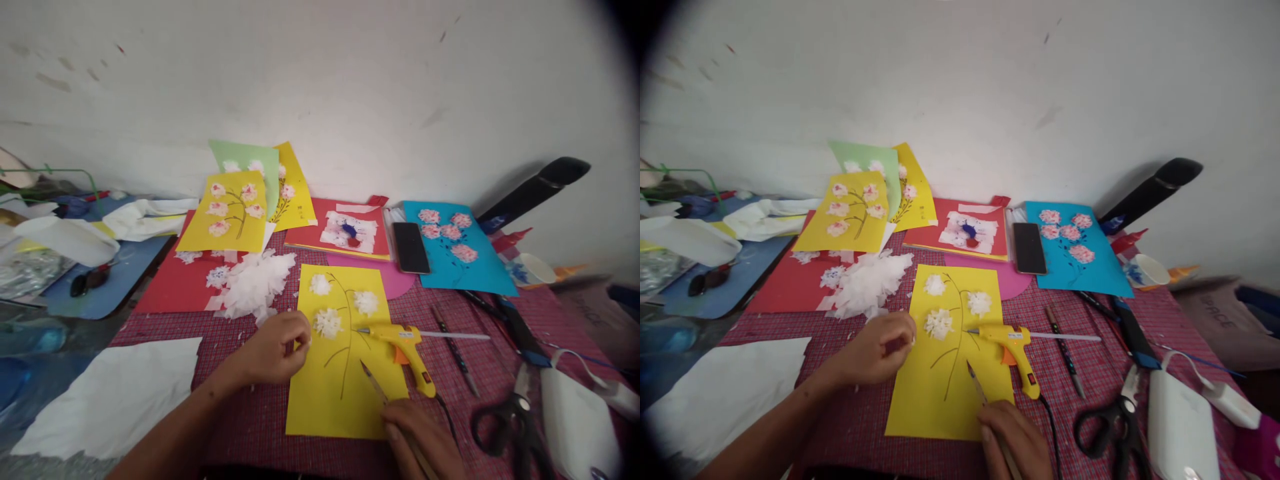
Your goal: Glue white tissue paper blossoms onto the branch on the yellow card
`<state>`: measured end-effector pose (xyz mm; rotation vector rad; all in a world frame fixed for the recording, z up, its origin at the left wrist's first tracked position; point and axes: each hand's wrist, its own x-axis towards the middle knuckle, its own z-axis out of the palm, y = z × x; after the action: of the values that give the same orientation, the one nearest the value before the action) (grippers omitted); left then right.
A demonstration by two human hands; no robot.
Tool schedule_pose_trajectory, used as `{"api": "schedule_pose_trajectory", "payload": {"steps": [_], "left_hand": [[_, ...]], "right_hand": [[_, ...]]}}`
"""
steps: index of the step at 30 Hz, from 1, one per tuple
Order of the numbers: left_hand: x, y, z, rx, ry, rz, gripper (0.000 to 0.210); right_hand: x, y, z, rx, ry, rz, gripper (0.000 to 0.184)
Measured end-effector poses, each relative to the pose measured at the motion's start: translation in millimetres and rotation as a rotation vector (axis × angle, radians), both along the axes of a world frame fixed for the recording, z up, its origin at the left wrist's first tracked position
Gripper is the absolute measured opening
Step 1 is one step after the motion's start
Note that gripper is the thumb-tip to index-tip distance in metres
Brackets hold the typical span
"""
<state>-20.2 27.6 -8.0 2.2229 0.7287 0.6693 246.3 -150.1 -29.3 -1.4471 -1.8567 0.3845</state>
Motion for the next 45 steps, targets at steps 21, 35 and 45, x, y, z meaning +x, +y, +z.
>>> {"api": "schedule_pose_trajectory", "payload": {"steps": [21, 35, 45], "left_hand": [[-3, 11, -15.2, 0.059, 0.229, 0.098, 0.010], [-2, 10, -12.2, 0.095, 0.250, 0.080, 0.010], [-3, 6, -11.7, 0.126, 0.267, 0.046, 0.010]], "right_hand": [[-26, 46, 24.7, -0.119, 0.093, 0.025, 0.016], [-26, 28, 6.0, -0.118, -0.045, 0.048, 0.022], [-24, 29, 4.2, -0.128, -0.147, 0.102, 0.024]]}}
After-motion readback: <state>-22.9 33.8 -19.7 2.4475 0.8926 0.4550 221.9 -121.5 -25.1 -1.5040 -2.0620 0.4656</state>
